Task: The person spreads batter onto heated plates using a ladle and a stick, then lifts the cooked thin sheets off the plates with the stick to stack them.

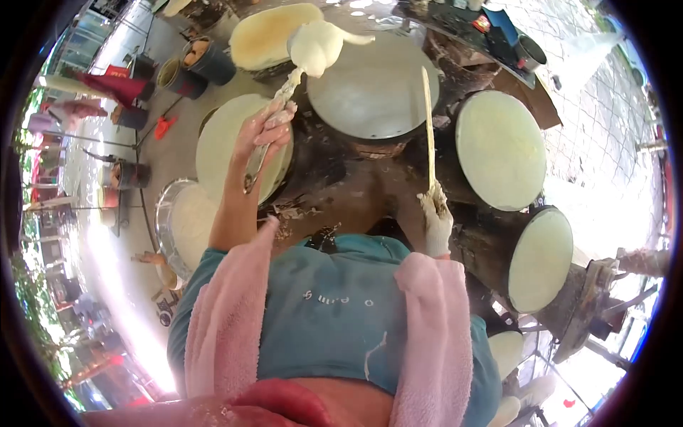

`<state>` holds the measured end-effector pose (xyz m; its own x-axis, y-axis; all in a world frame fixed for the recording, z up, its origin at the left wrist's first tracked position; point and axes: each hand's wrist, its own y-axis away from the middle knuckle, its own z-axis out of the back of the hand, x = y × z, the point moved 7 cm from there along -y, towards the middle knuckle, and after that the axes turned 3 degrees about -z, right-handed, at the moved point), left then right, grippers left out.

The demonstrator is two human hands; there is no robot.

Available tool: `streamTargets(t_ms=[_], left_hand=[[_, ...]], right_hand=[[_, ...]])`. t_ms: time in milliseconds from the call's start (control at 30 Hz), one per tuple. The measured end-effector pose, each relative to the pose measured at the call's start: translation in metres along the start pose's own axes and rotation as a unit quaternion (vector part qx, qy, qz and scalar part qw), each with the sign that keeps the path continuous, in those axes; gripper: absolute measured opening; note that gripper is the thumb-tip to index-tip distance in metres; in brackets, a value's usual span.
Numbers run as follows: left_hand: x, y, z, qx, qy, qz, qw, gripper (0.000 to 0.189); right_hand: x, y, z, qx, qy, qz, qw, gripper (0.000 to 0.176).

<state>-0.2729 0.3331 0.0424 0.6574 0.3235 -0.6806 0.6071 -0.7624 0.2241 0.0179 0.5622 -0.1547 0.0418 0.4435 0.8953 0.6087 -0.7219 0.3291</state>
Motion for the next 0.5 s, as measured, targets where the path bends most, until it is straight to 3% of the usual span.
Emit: streamTargets(t_ms=[33, 133, 267, 300, 333, 367, 433, 467, 500], left_hand=[[0.003, -0.026, -0.013, -0.01, -0.099, -0.006, 0.995, 0.033], [0.02, -0.095, -0.032, -0.039, -0.166, 0.02, 0.985, 0.032], [0.07, -0.196, -0.012, -0.057, -0.199, 0.001, 0.978, 0.032], [0.084, -0.221, -0.005, -0.052, -0.217, -0.017, 0.975, 0.029], [0.097, -0.241, 0.005, -0.047, -0.233, -0.035, 0.971, 0.027], [0.114, -0.259, 0.016, -0.041, -0.234, -0.028, 0.971, 0.027], [0.137, -0.284, 0.053, -0.112, -0.398, -0.017, 0.911, 0.028], [0.147, -0.288, 0.065, -0.103, -0.396, -0.011, 0.912, 0.028], [0.138, -0.288, 0.075, -0.135, -0.503, -0.093, 0.848, 0.033]], right_hand=[[0.018, -0.017, -0.001, 0.013, 0.009, 0.005, 1.0, 0.042], [0.052, -0.065, -0.018, 0.053, 0.018, 0.016, 0.998, 0.046], [0.101, -0.114, -0.071, 0.049, 0.22, 0.124, 0.966, 0.051], [0.088, -0.137, -0.072, 0.036, 0.245, 0.192, 0.95, 0.049], [0.07, -0.157, -0.069, -0.005, 0.472, 0.153, 0.868, 0.045], [0.062, -0.165, -0.072, -0.021, 0.529, 0.107, 0.842, 0.045], [0.046, -0.178, -0.08, -0.041, 0.637, 0.02, 0.77, 0.044], [0.046, -0.176, -0.08, -0.05, 0.638, 0.014, 0.768, 0.044], [0.047, -0.175, -0.081, -0.058, 0.657, -0.001, 0.752, 0.044]])
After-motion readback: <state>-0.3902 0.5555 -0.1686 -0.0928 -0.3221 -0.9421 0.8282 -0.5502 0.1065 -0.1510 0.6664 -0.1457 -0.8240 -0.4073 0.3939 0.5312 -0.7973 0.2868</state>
